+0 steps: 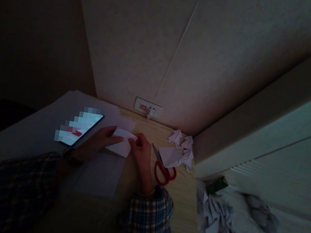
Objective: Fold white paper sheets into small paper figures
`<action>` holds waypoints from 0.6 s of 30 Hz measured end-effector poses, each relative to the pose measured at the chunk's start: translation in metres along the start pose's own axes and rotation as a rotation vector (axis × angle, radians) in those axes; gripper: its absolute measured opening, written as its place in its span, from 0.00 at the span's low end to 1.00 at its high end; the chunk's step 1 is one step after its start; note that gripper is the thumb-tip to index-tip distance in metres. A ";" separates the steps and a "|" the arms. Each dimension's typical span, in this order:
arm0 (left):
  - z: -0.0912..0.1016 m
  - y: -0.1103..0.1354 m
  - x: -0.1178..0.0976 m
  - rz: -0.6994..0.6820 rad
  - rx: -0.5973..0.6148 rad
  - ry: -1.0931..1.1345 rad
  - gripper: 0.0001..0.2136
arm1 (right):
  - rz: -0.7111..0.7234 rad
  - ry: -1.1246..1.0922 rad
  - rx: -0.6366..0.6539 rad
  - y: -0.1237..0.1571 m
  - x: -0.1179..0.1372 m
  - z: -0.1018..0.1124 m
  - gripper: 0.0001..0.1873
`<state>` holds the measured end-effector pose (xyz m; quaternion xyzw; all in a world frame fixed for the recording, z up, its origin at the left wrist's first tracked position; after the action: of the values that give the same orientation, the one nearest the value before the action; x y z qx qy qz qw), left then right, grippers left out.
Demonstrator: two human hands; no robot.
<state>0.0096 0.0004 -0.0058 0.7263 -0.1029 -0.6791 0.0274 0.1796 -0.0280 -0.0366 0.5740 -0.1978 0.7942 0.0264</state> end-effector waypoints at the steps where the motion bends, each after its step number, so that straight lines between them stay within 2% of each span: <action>1: 0.001 -0.002 0.001 0.000 0.023 -0.048 0.18 | -0.010 0.002 0.000 0.000 0.001 0.001 0.05; 6: 0.007 -0.010 0.005 -0.077 0.076 -0.252 0.14 | -0.006 -0.010 -0.021 0.000 0.010 0.005 0.03; 9: 0.006 -0.010 0.005 -0.145 0.113 -0.318 0.12 | 0.019 -0.038 -0.039 0.001 0.014 0.005 0.07; 13: 0.004 -0.009 0.006 -0.126 0.257 -0.372 0.10 | 0.044 -0.097 -0.025 0.002 0.015 0.003 0.16; 15: 0.003 -0.009 0.006 -0.126 0.310 -0.375 0.11 | 0.061 -0.095 0.000 0.003 0.015 0.002 0.15; 18: 0.003 -0.010 0.007 -0.136 0.317 -0.355 0.14 | 0.085 -0.091 0.015 0.004 0.016 0.000 0.13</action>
<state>0.0085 0.0094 -0.0144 0.5960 -0.1624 -0.7717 -0.1512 0.1732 -0.0351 -0.0235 0.6008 -0.2171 0.7690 -0.0207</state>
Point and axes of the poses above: each hand's wrist, its own y-axis away from the middle knuckle, its own z-axis out of the back of the hand, x = y × z, the point moved 1 cm from there along -y, towards the middle knuckle, and after that the axes turned 11 degrees about -x, right-handed, at the moved point
